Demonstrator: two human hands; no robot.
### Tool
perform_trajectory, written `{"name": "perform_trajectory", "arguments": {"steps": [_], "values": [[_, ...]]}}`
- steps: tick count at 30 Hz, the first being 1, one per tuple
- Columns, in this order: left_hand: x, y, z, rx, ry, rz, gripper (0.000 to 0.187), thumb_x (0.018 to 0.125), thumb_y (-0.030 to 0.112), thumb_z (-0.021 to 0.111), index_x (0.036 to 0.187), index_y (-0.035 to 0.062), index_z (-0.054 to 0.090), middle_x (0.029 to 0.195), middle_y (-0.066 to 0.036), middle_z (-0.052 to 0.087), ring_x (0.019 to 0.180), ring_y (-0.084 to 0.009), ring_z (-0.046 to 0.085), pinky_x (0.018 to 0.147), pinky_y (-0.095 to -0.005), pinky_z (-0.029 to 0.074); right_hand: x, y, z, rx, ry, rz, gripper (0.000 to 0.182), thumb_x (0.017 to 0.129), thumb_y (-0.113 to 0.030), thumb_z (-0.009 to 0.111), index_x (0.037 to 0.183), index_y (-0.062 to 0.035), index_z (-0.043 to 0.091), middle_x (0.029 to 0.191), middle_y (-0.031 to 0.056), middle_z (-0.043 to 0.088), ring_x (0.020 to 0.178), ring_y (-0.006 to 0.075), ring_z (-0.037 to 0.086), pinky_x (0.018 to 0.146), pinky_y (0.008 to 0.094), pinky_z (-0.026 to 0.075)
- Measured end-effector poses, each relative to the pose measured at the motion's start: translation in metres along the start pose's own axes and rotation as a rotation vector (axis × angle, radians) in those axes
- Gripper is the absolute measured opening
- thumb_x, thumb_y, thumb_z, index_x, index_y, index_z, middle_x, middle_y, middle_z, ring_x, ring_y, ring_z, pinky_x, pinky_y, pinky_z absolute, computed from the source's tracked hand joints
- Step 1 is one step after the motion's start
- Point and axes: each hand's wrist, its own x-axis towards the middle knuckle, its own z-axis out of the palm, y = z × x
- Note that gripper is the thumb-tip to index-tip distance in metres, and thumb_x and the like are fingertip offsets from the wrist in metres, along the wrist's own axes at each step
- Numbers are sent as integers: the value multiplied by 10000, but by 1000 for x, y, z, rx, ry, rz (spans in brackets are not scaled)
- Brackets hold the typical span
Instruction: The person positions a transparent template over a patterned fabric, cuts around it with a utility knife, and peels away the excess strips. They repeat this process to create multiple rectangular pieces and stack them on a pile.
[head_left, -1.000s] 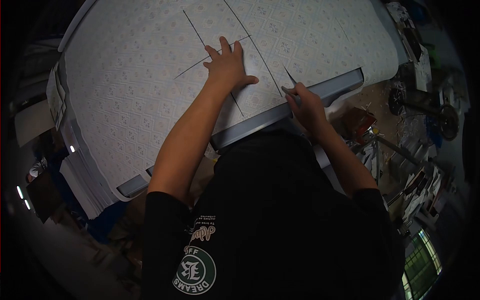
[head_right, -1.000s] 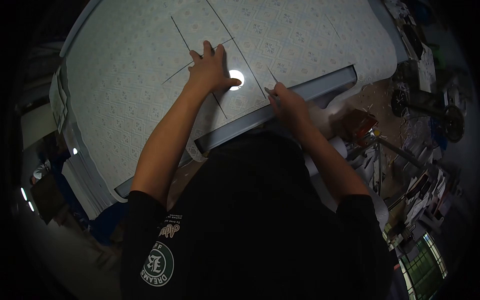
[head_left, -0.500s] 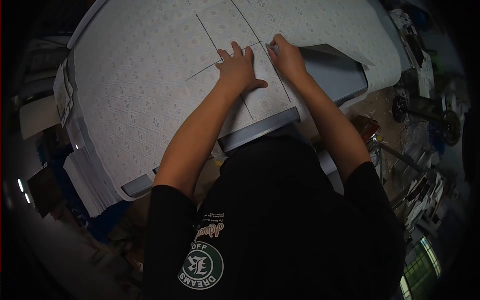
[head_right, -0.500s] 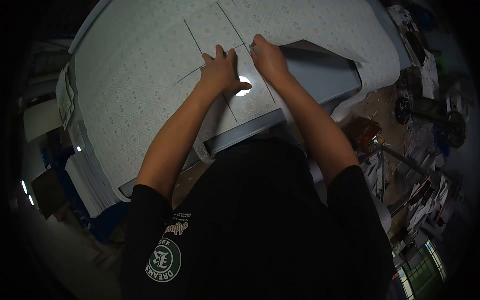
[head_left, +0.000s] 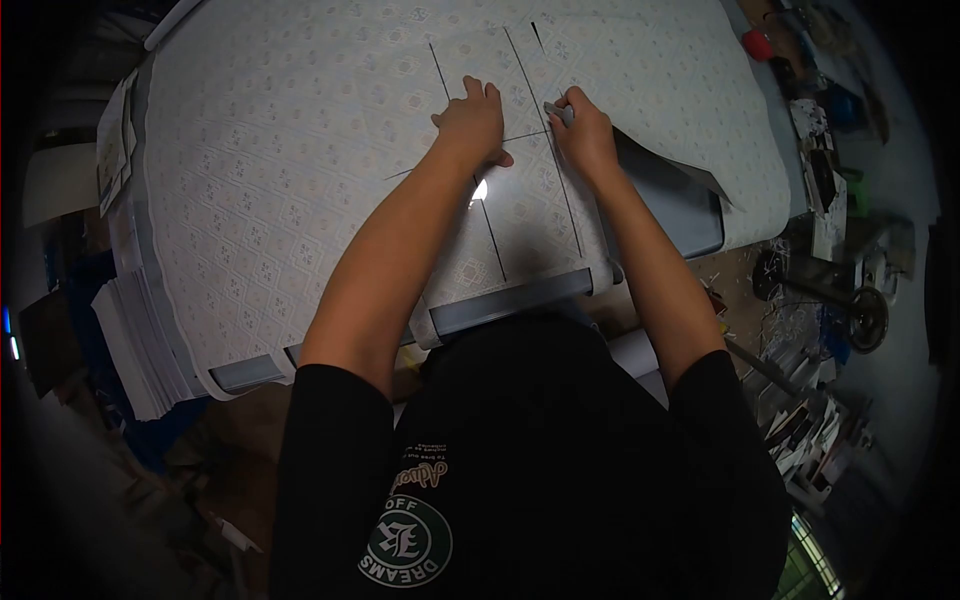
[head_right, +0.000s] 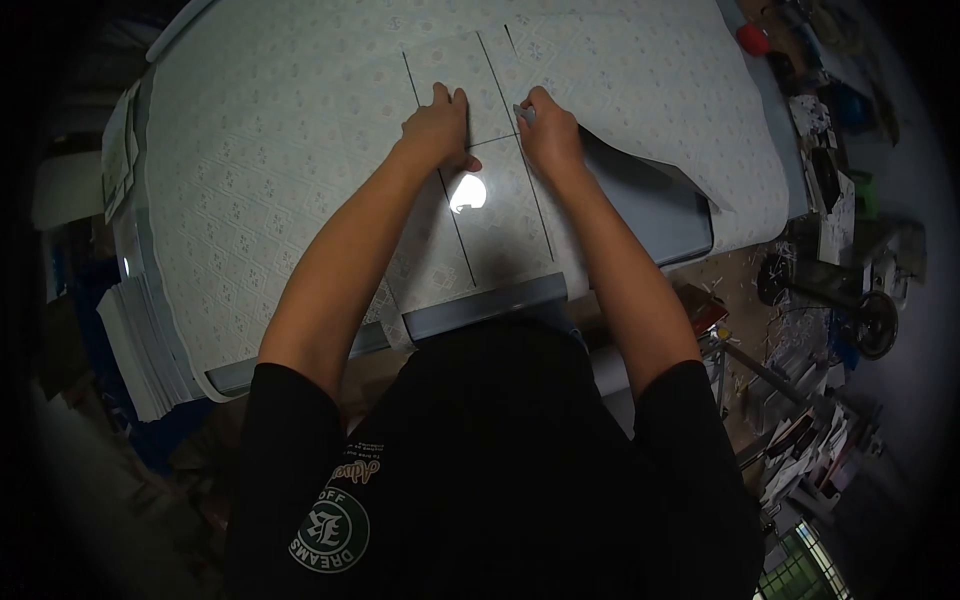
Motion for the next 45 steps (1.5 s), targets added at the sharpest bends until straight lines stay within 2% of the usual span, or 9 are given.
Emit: {"name": "perform_trajectory", "arguments": {"steps": [8, 21, 25, 27, 28, 29, 32, 36, 45], "values": [[1, 2, -5, -6, -25, -39, 1242, 606, 392, 982, 1562, 24, 281, 1630, -250, 229, 1224, -415, 617, 990, -667, 496, 143, -15, 44, -96, 96, -191, 233, 846, -127, 771, 1009, -51, 624, 933, 205, 729, 905, 438, 701, 770, 472, 556], [-7, 4, -8, -8, -48, -58, 1234, 617, 431, 969, 1575, 69, 281, 1646, -236, 212, 1207, -403, 619, 1025, -617, 491, 144, -6, 45, 73, 125, -155, 217, 885, -152, 761, 1013, -34, 632, 964, 206, 732, 918, 415, 712, 778, 433, 553], [-7, 5, -1, -60, 29, -72, 1195, 552, 331, 1001, 1514, 67, 344, 1604, -242, 285, 1195, -489, 602, 974, -665, 502, 166, 6, 20, 76, -97, -242, 234, 891, -161, 770, 1030, -38, 629, 963, 173, 738, 902, 361, 712, 785, 416, 540], [-10, 9, -2, -21, 80, -87, 1194, 538, 332, 998, 1521, 102, 360, 1619, -191, 285, 1284, -514, 511, 984, -701, 480, 186, 14, 7, 87, -218, -281, 227, 894, -157, 765, 1034, -50, 622, 963, 159, 741, 901, 348, 712, 782, 427, 535], [-10, 9, 0, -18, 77, -95, 1194, 538, 332, 998, 1521, 102, 360, 1619, -191, 285, 1284, -514, 511, 984, -701, 480, 200, 17, 2, 77, -338, -355, 203, 906, -140, 759, 1028, -42, 629, 948, 117, 734, 891, 279, 686, 815, 382, 520], [-10, 10, 2, 35, 102, -99, 1196, 535, 326, 996, 1527, 120, 361, 1628, -168, 280, 1329, -553, 436, 978, -712, 480, 212, 20, -2, 67, -458, -428, 180, 918, -124, 753, 1021, -33, 637, 934, 75, 727, 880, 210, 659, 848, 338, 506], [-9, 12, -2, 79, 78, -128, 1215, 547, 341, 987, 1555, 137, 341, 1647, -142, 258, 1400, -626, 284, 970, -737, 472, 243, 15, -11, 16, -634, -572, 145, 925, -104, 740, 1003, -43, 634, 906, 47, 704, 864, 176, 635, 843, 330, 498], [-6, 10, -6, 0, -1, -124, 1228, 565, 336, 980, 1576, 134, 313, 1658, -142, 237, 1405, -704, 174, 958, -741, 491, 260, -1, -15, -74, -733, -669, 166, 912, -115, 755, 975, -46, 618, 889, 39, 686, 845, 168, 622, 819, 331, 496], [-6, 7, -4, 50, 17, -115, 1244, 559, 362, 978, 1586, 143, 312, 1657, -128, 240, 1402, -689, 206, 938, -698, 535, 257, -64, 64, -57, -882, -812, 176, 916, -113, 748, 978, -53, 595, 875, 57, 686, 794, 207, 633, 754, 362, 499]]}}
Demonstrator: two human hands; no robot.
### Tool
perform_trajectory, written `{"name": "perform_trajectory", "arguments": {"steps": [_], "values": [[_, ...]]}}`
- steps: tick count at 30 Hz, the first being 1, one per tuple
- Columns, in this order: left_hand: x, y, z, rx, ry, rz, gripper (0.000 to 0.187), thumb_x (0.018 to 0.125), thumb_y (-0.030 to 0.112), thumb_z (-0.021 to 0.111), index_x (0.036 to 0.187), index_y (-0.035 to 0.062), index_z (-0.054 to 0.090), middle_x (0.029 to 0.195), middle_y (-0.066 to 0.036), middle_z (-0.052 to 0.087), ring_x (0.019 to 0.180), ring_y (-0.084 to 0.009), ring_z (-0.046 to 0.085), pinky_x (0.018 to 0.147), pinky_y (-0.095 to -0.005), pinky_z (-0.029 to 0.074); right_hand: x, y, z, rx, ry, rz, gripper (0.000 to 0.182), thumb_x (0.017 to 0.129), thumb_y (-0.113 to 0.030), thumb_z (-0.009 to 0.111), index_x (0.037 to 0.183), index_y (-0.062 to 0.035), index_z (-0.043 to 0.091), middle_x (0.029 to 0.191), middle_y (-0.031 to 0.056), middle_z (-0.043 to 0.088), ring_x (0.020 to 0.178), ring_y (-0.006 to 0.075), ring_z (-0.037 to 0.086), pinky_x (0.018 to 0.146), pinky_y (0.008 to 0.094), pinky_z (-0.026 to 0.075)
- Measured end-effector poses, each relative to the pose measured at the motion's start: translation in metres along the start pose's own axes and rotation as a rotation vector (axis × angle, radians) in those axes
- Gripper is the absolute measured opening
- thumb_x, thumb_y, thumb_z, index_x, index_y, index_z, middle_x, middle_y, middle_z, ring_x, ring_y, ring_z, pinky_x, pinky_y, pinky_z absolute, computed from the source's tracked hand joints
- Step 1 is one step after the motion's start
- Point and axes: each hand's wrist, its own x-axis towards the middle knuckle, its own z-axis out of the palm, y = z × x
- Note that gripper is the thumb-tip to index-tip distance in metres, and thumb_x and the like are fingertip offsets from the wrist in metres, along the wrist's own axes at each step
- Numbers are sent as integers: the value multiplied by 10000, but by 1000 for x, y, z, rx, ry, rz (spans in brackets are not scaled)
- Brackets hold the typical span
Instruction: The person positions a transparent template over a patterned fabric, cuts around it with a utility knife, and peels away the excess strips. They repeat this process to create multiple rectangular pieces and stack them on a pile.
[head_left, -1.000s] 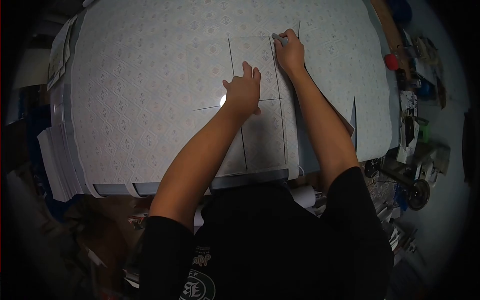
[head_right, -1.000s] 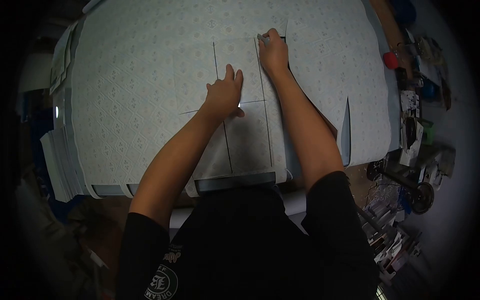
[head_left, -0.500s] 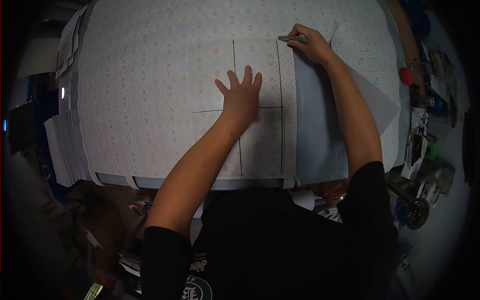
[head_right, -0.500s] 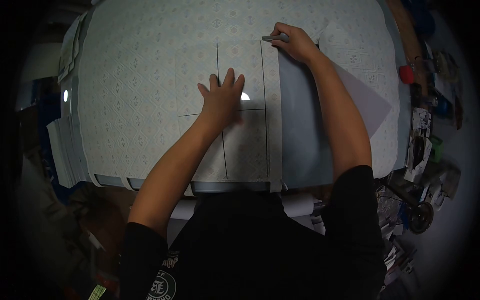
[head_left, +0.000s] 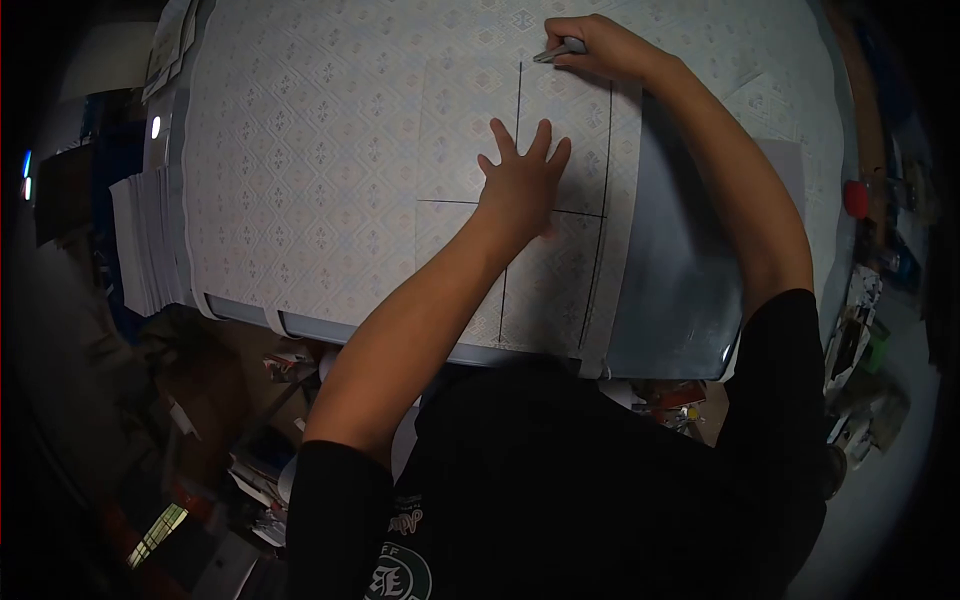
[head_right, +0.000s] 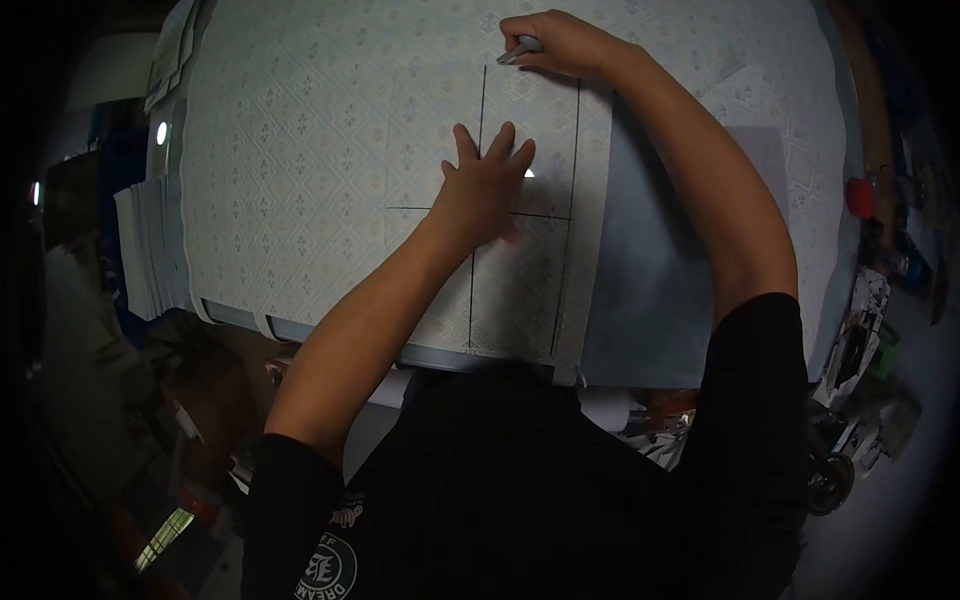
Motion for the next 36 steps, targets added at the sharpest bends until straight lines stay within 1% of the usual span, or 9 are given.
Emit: {"name": "perform_trajectory", "arguments": {"steps": [3, 5, 15, 20, 25, 27, 29, 31, 36], "values": [[-2, -3, 5, -23, 31, 9, 1252, 556, 384, 977, 1592, 152, 313, 1662, -116, 232, 1408, -684, 196, 964, -698, 519, 58, -18, 28, -29, 68, -224, 180, 915, -120, 748, 992, -64, 594, 885, 77, 696, 793, 241, 647, 745, 379, 502], [-5, -3, 4, -30, 36, 3, 1244, 568, 364, 973, 1595, 158, 301, 1664, -122, 224, 1412, -677, 195, 977, -707, 508, 82, -45, 33, -25, 49, -218, 211, 890, -118, 754, 989, -68, 575, 835, 106, 674, 777, 283, 646, 698, 426, 485], [-4, -8, -3, -102, -75, 16, 1204, 644, 359, 943, 1616, 176, 255, 1696, -112, 133, 1460, -652, 103, 1064, -723, 421, 114, -60, 56, 18, 89, -234, 220, 917, -155, 752, 1033, -70, 586, 962, 103, 715, 872, 291, 679, 778, 404, 513], [-9, -9, 4, -124, 6, 20, 1243, 577, 386, 973, 1597, 150, 303, 1674, -136, 191, 1462, -643, 131, 1063, -725, 409, 94, -56, 72, 201, 264, -148, 219, 936, -169, 741, 1084, -72, 612, 962, 77, 718, 904, 238, 675, 833, 364, 516], [-18, -13, 27, -131, 172, 37, 1136, 584, 397, 967, 1518, 79, 405, 1598, -196, 316, 1452, -572, 265, 1045, -675, 442, -5, -72, 50, 235, 501, -20, 196, 943, -157, 729, 1096, -66, 647, 993, 73, 723, 918, 204, 672, 854, 326, 513], [-22, -24, 45, -201, 442, 85, 902, 610, 402, 949, 1320, 20, 544, 1378, -201, 504, 1324, -438, 456, 953, -569, 506, -69, -87, 41, 212, 532, 59, 183, 944, -146, 721, 1096, -64, 659, 1003, 75, 723, 920, 212, 677, 846, 319, 515], [-37, -24, 50, -208, 531, 76, 682, 647, 385, 921, 1124, 18, 603, 1129, -150, 577, 1106, -334, 560, 828, -479, 525, -141, -106, 46, 183, 441, 71, 174, 930, -108, 724, 1090, -61, 675, 996, 69, 728, 919, 189, 691, 832, 301, 524], [-52, -21, 59, -219, 528, 68, 571, 694, 351, 889, 1073, 23, 614, 1048, -140, 585, 1022, -324, 590, 808, -462, 532, -206, -128, 67, 200, 303, 61, 178, 920, -91, 726, 1089, -61, 681, 987, 71, 728, 908, 194, 702, 811, 310, 536], [-109, -25, 78, -288, 512, 35, 516, 736, 274, 851, 1127, 27, 620, 1112, -156, 593, 1037, -350, 595, 856, -447, 541, -300, -165, 116, 248, -88, -22, 170, 871, -28, 736, 1025, -51, 667, 1034, 97, 738, 879, 267, 730, 736, 358, 579]]}}
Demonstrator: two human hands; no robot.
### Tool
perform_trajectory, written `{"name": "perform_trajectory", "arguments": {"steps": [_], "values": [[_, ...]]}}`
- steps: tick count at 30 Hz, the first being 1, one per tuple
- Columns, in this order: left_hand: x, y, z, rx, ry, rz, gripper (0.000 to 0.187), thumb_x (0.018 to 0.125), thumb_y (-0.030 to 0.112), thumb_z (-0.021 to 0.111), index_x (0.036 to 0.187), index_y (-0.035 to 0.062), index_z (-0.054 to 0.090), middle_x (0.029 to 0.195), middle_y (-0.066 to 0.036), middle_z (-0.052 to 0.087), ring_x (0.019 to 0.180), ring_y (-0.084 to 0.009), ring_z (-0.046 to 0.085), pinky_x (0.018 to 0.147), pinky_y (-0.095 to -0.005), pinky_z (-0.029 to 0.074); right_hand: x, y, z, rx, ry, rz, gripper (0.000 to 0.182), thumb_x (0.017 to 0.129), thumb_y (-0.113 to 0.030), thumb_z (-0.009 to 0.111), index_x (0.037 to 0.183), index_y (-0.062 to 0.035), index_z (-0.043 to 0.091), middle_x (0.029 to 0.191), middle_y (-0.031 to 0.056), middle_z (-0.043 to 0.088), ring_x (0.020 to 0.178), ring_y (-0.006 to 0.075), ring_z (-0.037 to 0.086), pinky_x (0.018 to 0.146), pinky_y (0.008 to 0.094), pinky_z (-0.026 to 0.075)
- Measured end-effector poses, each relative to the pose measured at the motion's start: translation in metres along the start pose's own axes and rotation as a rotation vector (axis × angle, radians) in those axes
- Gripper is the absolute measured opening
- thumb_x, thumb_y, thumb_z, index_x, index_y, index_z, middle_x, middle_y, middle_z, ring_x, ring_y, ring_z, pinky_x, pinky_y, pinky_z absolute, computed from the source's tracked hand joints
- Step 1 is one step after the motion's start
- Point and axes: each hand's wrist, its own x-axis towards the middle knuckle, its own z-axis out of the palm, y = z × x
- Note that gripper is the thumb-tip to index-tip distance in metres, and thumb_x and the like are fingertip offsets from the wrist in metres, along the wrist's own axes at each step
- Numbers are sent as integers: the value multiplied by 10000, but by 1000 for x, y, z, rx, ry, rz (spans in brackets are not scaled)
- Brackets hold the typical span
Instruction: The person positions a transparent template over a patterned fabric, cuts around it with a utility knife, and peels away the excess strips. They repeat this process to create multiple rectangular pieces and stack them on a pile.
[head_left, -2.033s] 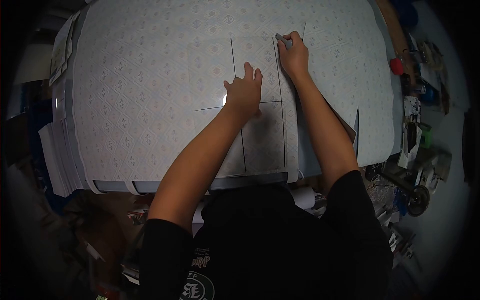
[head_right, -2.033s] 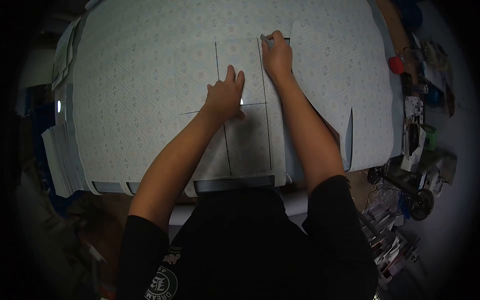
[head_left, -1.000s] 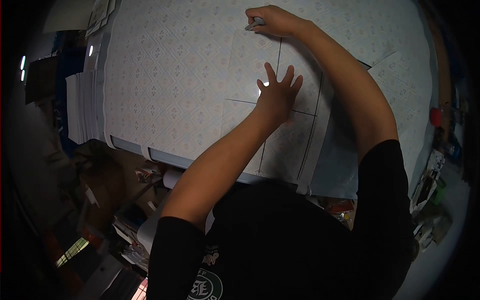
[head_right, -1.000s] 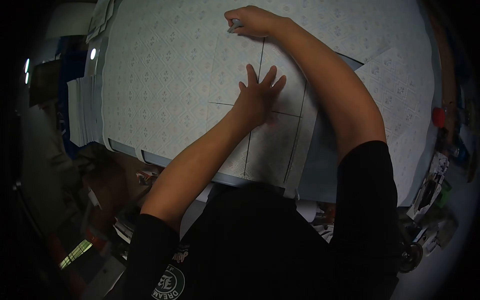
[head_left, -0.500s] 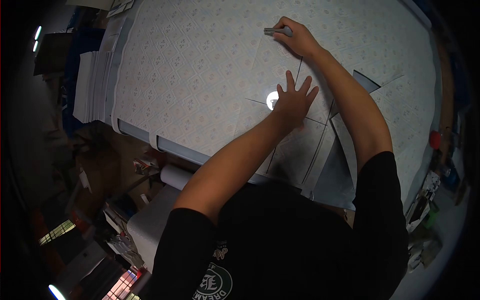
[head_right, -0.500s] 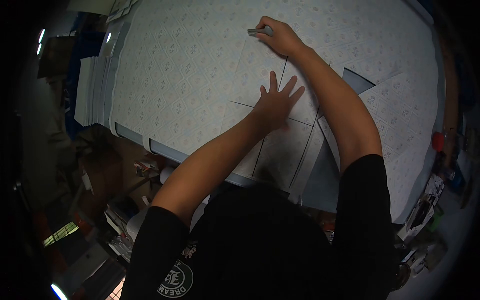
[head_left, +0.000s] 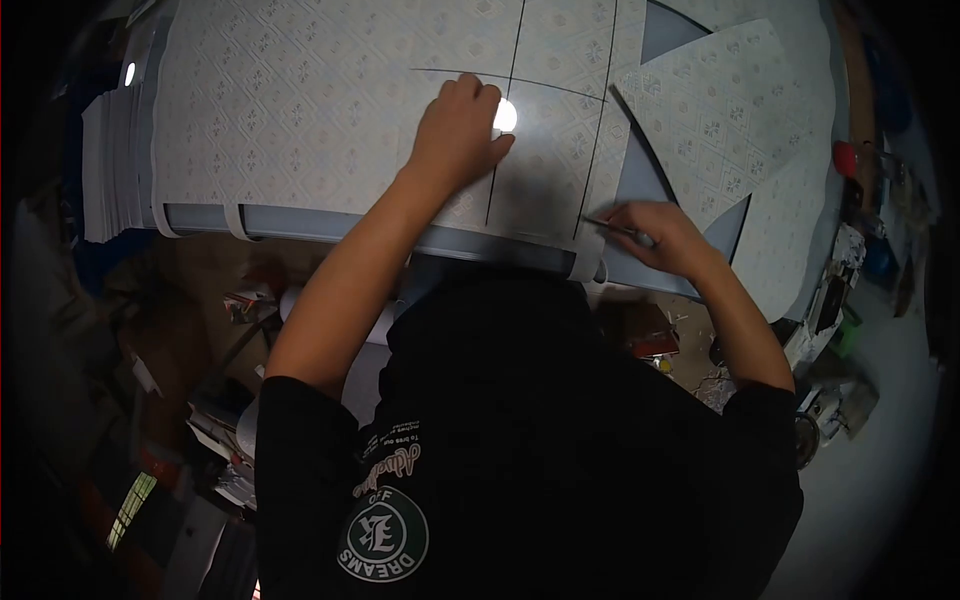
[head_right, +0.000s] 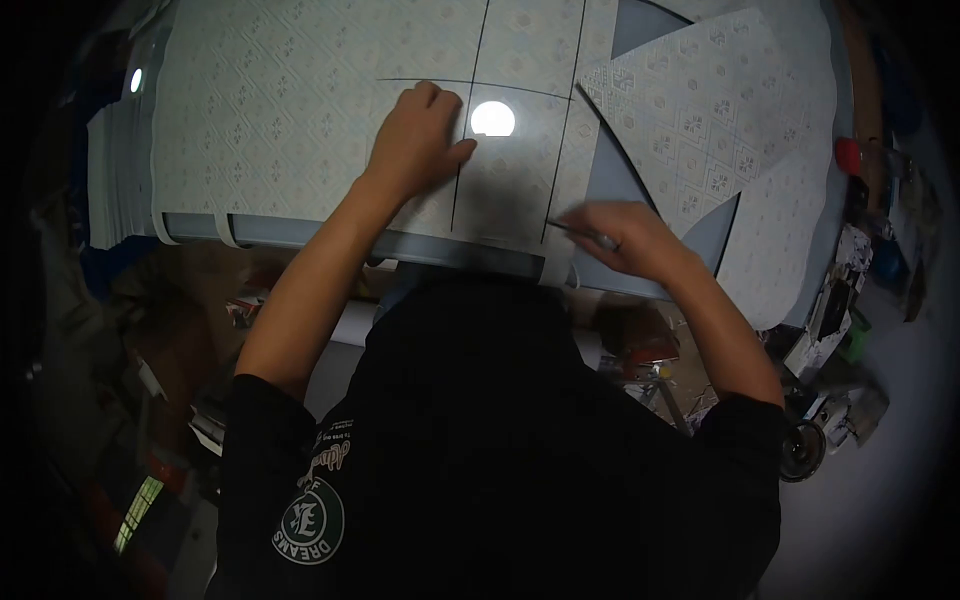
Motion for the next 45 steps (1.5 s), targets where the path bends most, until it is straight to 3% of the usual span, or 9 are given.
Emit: {"name": "perform_trajectory", "arguments": {"steps": [3, 6, 15, 20, 22, 28, 33, 41, 45], "values": [[-24, -9, -13, 51, -33, -111, 607, 725, 273, 859, 1228, 45, 608, 1241, -182, 566, 1126, -371, 562, 920, -449, 535, -16, 2, 29, 14, -19, -40, 147, 857, -3, 736, 966, -41, 646, 1089, 111, 745, 874, 291, 736, 713, 365, 589], [-46, -18, -21, 180, -119, -151, 894, 682, 320, 900, 1445, 84, 501, 1447, -209, 470, 1256, -407, 493, 1000, -474, 516, -26, 1, 45, -9, 17, -94, 149, 857, -10, 739, 967, -39, 644, 1094, 115, 744, 862, 295, 734, 696, 364, 586], [-47, -34, -44, 301, -397, -175, 1148, 561, 247, 971, 1559, 251, 403, 1596, -103, 366, 1366, -416, 452, 1102, -481, 491, -23, -10, 46, -146, -60, 52, 135, 877, -26, 717, 985, -46, 639, 1090, 114, 739, 878, 322, 722, 728, 375, 577], [-47, -36, -38, 321, -395, -159, 1147, 559, 210, 966, 1557, 246, 403, 1577, -104, 386, 1359, -412, 464, 1078, -482, 511, -19, -12, 40, -233, -106, 48, 175, 857, -1, 709, 1009, -37, 630, 1055, 134, 735, 911, 349, 717, 757, 396, 574], [-46, -37, -37, 334, -376, -144, 1144, 564, 205, 963, 1558, 243, 400, 1572, -104, 392, 1360, -409, 465, 1072, -483, 514, -18, -16, 39, -281, -91, 26, 134, 874, -61, 687, 975, -78, 601, 913, 124, 698, 854, 354, 688, 706, 404, 533], [-45, -37, -36, 361, -398, -117, 1139, 575, 215, 961, 1561, 228, 390, 1587, -128, 375, 1389, -407, 438, 1104, -516, 467, -18, -25, 43, -304, -47, 44, 164, 849, -42, 687, 985, -76, 603, 926, 122, 704, 869, 362, 687, 719, 418, 531], [-44, -36, -35, 385, -416, -146, 1162, 586, 227, 964, 1575, 223, 354, 1651, -177, 282, 1462, -423, 361, 1184, -579, 340, -19, -27, 46, -314, -28, 51, 173, 845, -45, 692, 991, -73, 602, 938, 130, 709, 896, 371, 689, 730, 431, 531], [-44, -39, -33, 394, -419, -91, 1161, 604, 244, 962, 1581, 188, 337, 1640, -210, 291, 1438, -446, 393, 1173, -573, 355, -17, -24, 52, -363, 5, 39, 158, 855, -55, 696, 955, -61, 574, 906, 145, 689, 870, 379, 676, 716, 444, 520], [-43, -42, -31, 423, -398, -37, 1148, 617, 269, 958, 1579, 170, 339, 1621, -241, 310, 1420, -456, 415, 1171, -542, 365, -15, -17, 57, -372, -36, 71, 217, 819, 20, 720, 993, -24, 598, 998, 147, 715, 939, 373, 691, 762, 414, 555]]}}
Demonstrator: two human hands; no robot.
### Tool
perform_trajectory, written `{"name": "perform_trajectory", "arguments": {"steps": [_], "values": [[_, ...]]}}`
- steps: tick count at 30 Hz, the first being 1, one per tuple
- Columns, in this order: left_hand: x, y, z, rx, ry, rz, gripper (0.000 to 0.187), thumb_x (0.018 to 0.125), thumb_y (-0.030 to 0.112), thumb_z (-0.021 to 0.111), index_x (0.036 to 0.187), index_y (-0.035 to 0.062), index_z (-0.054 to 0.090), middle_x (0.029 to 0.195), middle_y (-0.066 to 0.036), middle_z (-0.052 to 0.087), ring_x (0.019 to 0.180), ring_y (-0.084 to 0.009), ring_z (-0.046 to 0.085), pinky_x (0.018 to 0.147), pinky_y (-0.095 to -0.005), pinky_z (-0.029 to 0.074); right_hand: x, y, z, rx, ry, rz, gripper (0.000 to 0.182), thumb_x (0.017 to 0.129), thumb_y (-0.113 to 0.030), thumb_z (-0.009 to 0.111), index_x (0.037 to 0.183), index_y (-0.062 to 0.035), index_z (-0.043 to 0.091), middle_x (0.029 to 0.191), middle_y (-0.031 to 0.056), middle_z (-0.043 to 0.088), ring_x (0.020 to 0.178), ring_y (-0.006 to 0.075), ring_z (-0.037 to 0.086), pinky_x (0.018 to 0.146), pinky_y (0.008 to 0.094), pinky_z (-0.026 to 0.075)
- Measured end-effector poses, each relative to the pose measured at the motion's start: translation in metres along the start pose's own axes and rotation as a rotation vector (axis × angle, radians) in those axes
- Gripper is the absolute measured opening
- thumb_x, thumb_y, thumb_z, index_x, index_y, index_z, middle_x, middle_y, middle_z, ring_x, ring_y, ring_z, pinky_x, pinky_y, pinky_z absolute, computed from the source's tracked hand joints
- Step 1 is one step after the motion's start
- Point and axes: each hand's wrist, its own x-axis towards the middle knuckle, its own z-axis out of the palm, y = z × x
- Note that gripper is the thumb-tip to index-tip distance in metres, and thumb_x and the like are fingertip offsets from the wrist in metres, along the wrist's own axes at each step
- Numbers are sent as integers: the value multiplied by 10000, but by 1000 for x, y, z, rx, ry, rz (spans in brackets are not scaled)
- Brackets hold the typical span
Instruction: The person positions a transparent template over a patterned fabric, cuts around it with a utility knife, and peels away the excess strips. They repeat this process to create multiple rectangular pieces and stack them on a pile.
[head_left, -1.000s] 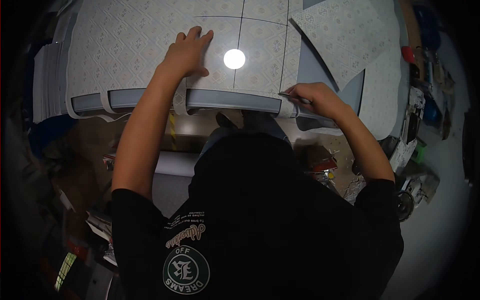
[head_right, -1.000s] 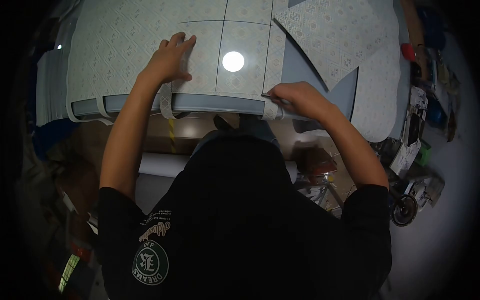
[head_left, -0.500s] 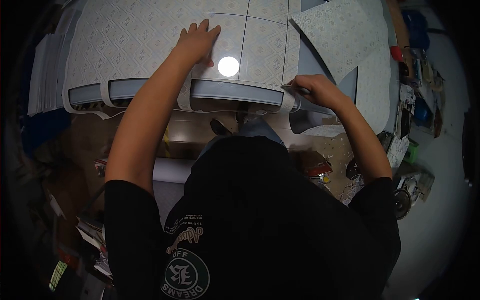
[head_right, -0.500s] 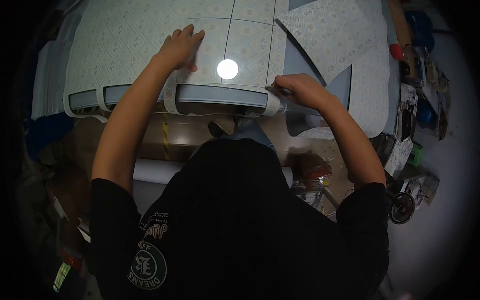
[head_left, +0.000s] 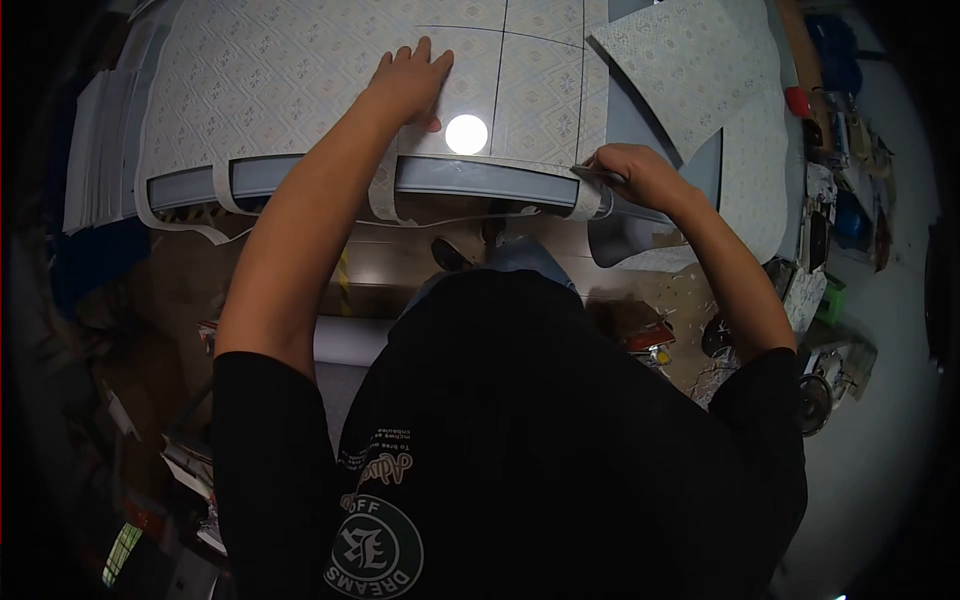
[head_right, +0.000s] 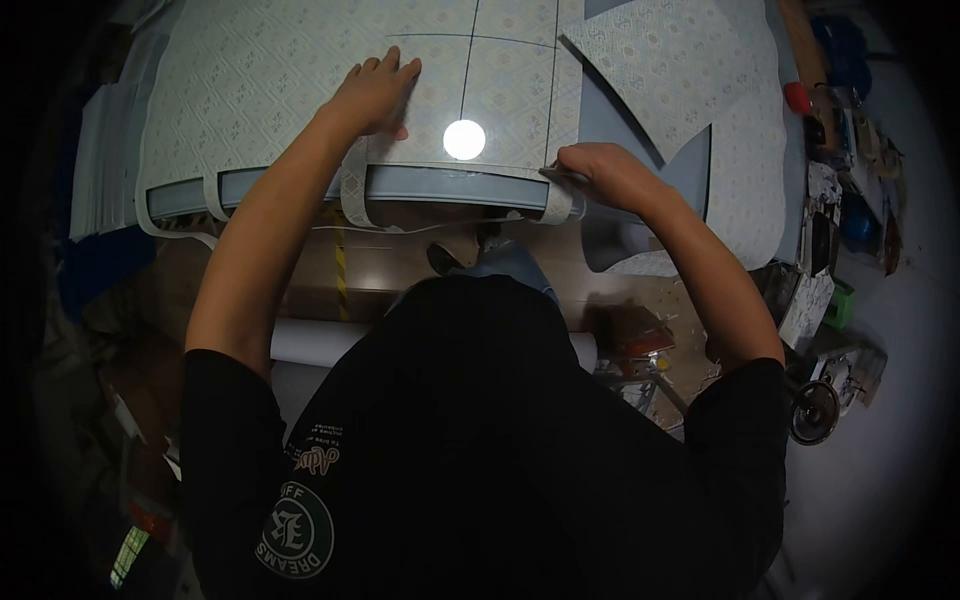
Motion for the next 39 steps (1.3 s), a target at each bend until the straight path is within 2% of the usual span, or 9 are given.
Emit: {"name": "perform_trajectory", "arguments": {"steps": [5, 7, 10, 13, 17, 22, 27, 35, 39], "values": [[2, -1, 5, 27, 4, 9, 1121, 632, 323, 958, 1564, 156, 358, 1607, -239, 319, 1429, -434, 398, 1160, -552, 354, 28, -18, 14, -8, 23, -47, 229, 800, 36, 716, 986, -31, 601, 1007, 139, 706, 952, 367, 683, 778, 418, 551], [2, -1, 2, 43, 9, 11, 1111, 634, 331, 957, 1558, 153, 366, 1604, -241, 325, 1429, -438, 398, 1157, -548, 357, 50, -28, 25, 62, 142, -161, 149, 847, -15, 656, 953, -66, 564, 862, 118, 648, 841, 349, 647, 717, 428, 513], [0, -1, 1, 39, 2, 7, 1120, 627, 309, 952, 1566, 167, 359, 1600, -233, 337, 1404, -465, 418, 1172, -525, 366, 93, -55, 38, 0, 170, -230, 99, 890, -38, 594, 972, -86, 565, 895, 126, 659, 838, 357, 660, 705, 447, 518], [2, -6, 2, 20, -6, 27, 1104, 630, 343, 947, 1560, 183, 373, 1586, -218, 355, 1396, -454, 421, 1172, -524, 363, 139, -92, 48, -54, 99, -148, 158, 885, -42, 631, 1035, -89, 615, 917, 159, 674, 880, 372, 672, 735, 458, 538], [5, -12, 5, 25, 45, 64, 1035, 666, 332, 909, 1555, 203, 393, 1556, -200, 394, 1393, -439, 423, 1164, -532, 366, 179, -122, 65, -51, 167, -141, 122, 913, -123, 661, 998, -88, 580, 915, 148, 676, 842, 394, 669, 699, 482, 533], [8, -14, 11, 43, 36, 74, 984, 692, 287, 876, 1552, 209, 404, 1531, -194, 422, 1376, -434, 439, 1137, -534, 389, 189, -119, 75, 17, 220, -217, 187, 879, -128, 693, 1014, -96, 567, 939, 159, 673, 831, 407, 672, 700, 492, 542], [8, -16, 13, 46, 88, 108, 1025, 631, 354, 924, 1518, 193, 436, 1445, -191, 483, 1328, -435, 480, 1075, -529, 440, 182, -118, 75, 85, 253, -249, 159, 903, -104, 687, 1000, -77, 564, 920, 163, 660, 791, 398, 657, 674, 473, 532], [8, -18, 2, 75, 87, 152, 977, 610, 404, 942, 1447, 168, 495, 1383, -181, 539, 1320, -410, 499, 1095, -527, 416, 171, -116, 103, 239, 272, -112, 207, 909, -79, 689, 1097, -85, 604, 996, 139, 719, 855, 369, 697, 713, 442, 559], [18, -24, -10, 110, 128, 262, 860, 583, 407, 957, 1312, 121, 600, 1288, -152, 618, 1284, -366, 545, 1108, -505, 396, 163, -141, 112, 288, 507, -38, 185, 907, -73, 691, 1070, -58, 606, 1047, 125, 729, 937, 359, 702, 804, 429, 580]]}}
